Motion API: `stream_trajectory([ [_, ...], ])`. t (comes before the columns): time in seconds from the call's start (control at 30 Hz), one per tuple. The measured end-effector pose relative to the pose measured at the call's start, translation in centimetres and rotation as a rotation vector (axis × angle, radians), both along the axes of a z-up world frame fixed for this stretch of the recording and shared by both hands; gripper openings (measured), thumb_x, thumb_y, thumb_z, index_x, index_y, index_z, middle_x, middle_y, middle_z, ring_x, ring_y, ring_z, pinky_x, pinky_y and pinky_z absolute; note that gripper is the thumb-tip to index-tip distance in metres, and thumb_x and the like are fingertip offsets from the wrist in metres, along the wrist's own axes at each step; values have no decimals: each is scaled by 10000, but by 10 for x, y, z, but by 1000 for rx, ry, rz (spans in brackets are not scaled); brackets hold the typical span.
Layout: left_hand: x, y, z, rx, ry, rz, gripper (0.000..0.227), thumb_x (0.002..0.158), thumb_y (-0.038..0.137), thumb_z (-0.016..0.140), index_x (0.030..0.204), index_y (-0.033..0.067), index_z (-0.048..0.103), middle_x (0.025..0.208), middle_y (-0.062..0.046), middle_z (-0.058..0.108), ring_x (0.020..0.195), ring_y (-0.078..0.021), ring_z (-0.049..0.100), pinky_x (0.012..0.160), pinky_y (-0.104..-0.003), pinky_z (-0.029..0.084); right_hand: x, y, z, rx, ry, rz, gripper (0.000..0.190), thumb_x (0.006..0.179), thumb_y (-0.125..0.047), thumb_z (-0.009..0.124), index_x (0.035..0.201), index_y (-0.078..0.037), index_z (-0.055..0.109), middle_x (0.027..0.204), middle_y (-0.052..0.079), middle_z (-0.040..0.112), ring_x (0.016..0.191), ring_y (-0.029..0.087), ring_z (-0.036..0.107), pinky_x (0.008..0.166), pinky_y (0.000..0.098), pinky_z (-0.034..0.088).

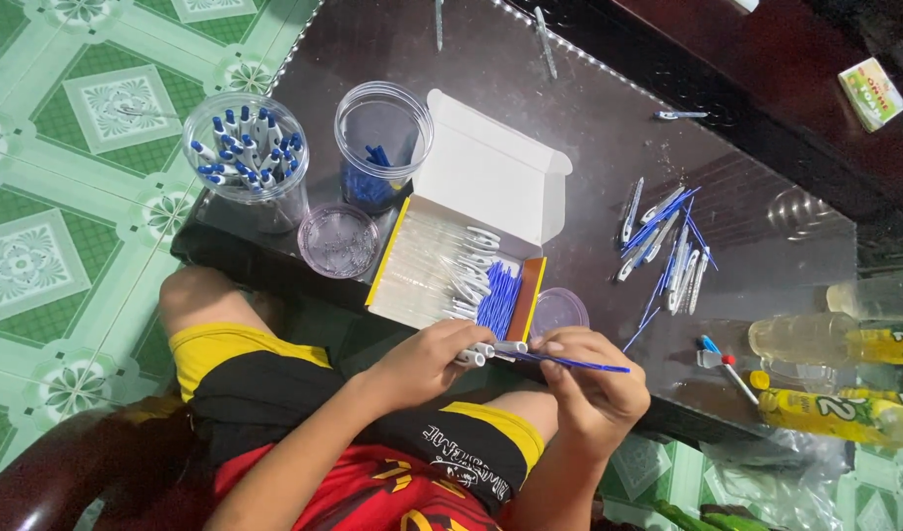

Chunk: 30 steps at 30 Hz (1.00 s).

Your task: Assembling ballpoint pens by inserting ink refills into barrels and attaching caps or clicking mechanisms.

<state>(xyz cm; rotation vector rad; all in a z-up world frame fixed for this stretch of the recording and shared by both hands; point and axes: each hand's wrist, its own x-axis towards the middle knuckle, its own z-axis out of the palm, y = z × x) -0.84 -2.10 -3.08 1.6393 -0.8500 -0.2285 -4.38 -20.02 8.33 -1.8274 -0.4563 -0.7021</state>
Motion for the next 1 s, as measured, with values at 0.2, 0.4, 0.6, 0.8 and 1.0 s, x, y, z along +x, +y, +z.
stream_trajectory([
  [0.2, -1, 1, 3, -19, -142, 56, 319, 928, 2, 619, 1239, 40, 557, 1112, -185, 658, 1022, -368, 614, 876, -456, 483, 2, -3, -2, -49, 8, 41, 83, 856, -12, 736, 883, 42, 679, 863, 144, 722, 866, 338, 723, 836, 423, 612],
  [0.4, -1, 1, -2, -44, -212, 98, 358, 906, -44, 570, 1260, 2, 546, 1130, -193, 645, 1058, -386, 605, 919, -483, 481, 0, -6, -2, -151, 48, -23, 92, 878, -91, 734, 891, -3, 708, 876, 83, 723, 992, 329, 663, 941, 437, 542],
  [0.6, -2, 2, -2, -12, -219, 114, 344, 940, -8, 584, 1281, 20, 548, 1144, -177, 655, 1061, -364, 616, 925, -477, 487, -4, -6, 10, -232, 100, 17, 99, 880, -113, 738, 910, -24, 705, 878, 70, 728, 1054, 336, 643, 973, 452, 522],
  [0.8, -3, 1, -3, -74, -221, 120, 303, 995, 103, 564, 1283, 8, 544, 1119, -200, 651, 1024, -385, 620, 890, -482, 482, -8, -11, 12, -273, 139, 20, 186, 887, -127, 751, 1045, -29, 746, 990, 89, 772, 1114, 319, 622, 1008, 436, 507],
  [1.0, -3, 2, -7, -75, -115, 95, 429, 893, -98, 579, 1296, 43, 538, 1130, -175, 650, 1039, -346, 628, 897, -440, 511, -12, -5, 4, 7, 46, 48, 264, 910, -121, 732, 1157, -52, 671, 899, 133, 732, 1095, 297, 599, 1045, 422, 542],
])
